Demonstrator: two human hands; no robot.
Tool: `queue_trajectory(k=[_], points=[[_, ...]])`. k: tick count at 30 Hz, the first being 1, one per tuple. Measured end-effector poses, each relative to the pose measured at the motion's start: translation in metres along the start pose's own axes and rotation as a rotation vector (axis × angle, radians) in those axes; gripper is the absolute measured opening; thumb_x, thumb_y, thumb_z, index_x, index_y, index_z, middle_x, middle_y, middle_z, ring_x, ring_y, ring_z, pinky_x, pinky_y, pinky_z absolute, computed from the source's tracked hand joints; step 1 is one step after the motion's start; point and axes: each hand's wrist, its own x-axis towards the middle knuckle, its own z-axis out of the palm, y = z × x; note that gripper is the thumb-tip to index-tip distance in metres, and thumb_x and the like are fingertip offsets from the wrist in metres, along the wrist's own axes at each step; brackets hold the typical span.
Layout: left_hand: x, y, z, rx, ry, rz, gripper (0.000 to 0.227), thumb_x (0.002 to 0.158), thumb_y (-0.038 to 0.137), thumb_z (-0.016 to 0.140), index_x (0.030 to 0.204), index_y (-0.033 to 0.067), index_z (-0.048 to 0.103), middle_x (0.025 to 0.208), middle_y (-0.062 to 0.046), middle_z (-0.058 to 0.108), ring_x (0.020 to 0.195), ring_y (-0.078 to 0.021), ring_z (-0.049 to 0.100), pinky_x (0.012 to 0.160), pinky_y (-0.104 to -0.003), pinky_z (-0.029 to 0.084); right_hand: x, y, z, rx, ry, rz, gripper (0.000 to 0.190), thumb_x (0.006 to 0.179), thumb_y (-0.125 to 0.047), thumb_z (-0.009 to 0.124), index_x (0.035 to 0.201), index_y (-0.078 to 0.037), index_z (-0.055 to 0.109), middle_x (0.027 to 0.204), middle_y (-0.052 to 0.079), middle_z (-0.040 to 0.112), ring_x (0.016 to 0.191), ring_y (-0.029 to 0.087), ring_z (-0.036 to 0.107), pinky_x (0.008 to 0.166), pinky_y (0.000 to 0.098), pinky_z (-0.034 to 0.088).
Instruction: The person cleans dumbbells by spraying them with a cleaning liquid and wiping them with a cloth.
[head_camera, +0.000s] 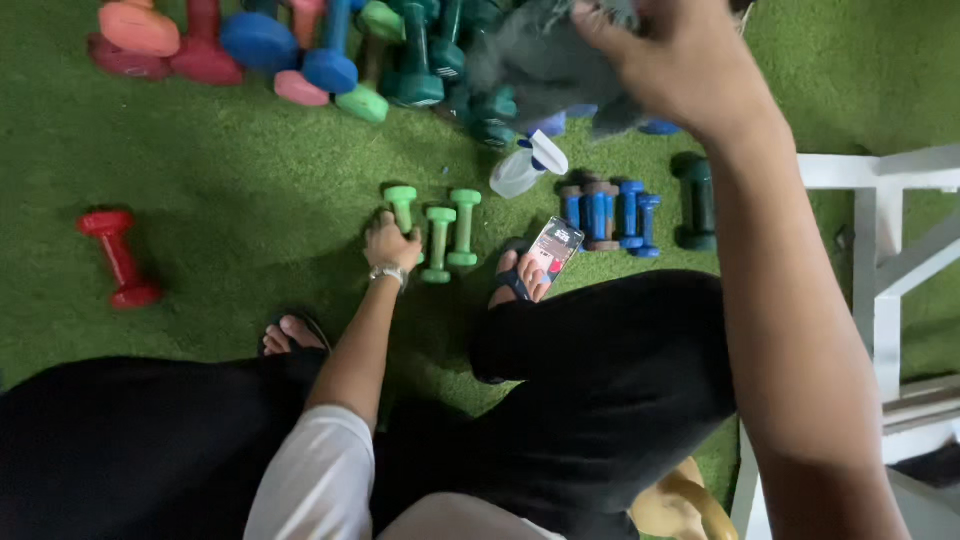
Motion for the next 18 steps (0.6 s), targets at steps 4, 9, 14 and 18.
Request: queue_trajectory(k=[4,9,14,18], points=[[0.014,-0.005,-0.010,-0.386,-0.371,-0.107,0.023,0.089,0.029,0.061,0.107,0.0139,0.061,0.102,-0.009,0.071,0.096,-0.0290,0.070,0.082,-0.045,0.055,0.009,0.000,0.007,0.412,-0.040,0.484,0.026,0.107,-0.029,0.057,0.126,-0.012,0.055,0.125,-0.001,0.061,0.110,0.012,0.058,0.088,0.0288,0.049],[0.022,0.027,-0.050,-0.986,-0.182,-0.077,0.042,0.096,0.059,0.054,0.085,0.0186,0.059,0.075,0.003,0.067,0.060,-0.0101,0.065,0.054,-0.023,0.052,0.013,0.007,0.004,0.838,0.323,0.700,0.015,0.090,-0.030,0.072,0.088,-0.024,0.058,0.068,-0.010,0.052,0.053,0.003,0.051,0.041,0.0238,0.031],[-0.019,0.095,-0.183,-0.777,-0.178,0.515,0.038,0.102,0.049,0.038,0.104,0.0151,0.055,0.069,0.000,0.056,0.058,-0.0124,0.059,0.052,-0.029,0.062,0.018,0.009,0.006,0.265,0.108,0.093,0.032,0.118,-0.027,0.062,0.091,-0.015,0.051,0.086,-0.006,0.050,0.081,0.006,0.046,0.071,0.0268,0.040],[-0.061,0.143,-0.288,-0.062,-0.018,0.787,0.059,0.100,0.056,0.030,0.125,0.0075,0.052,0.093,-0.026,0.073,0.088,-0.0524,0.067,0.063,-0.064,0.046,0.023,-0.047,0.018,0.189,0.029,-0.245,0.027,0.116,-0.024,0.044,0.116,-0.001,0.057,0.100,0.007,0.049,0.092,0.021,0.046,0.085,0.0368,0.038]])
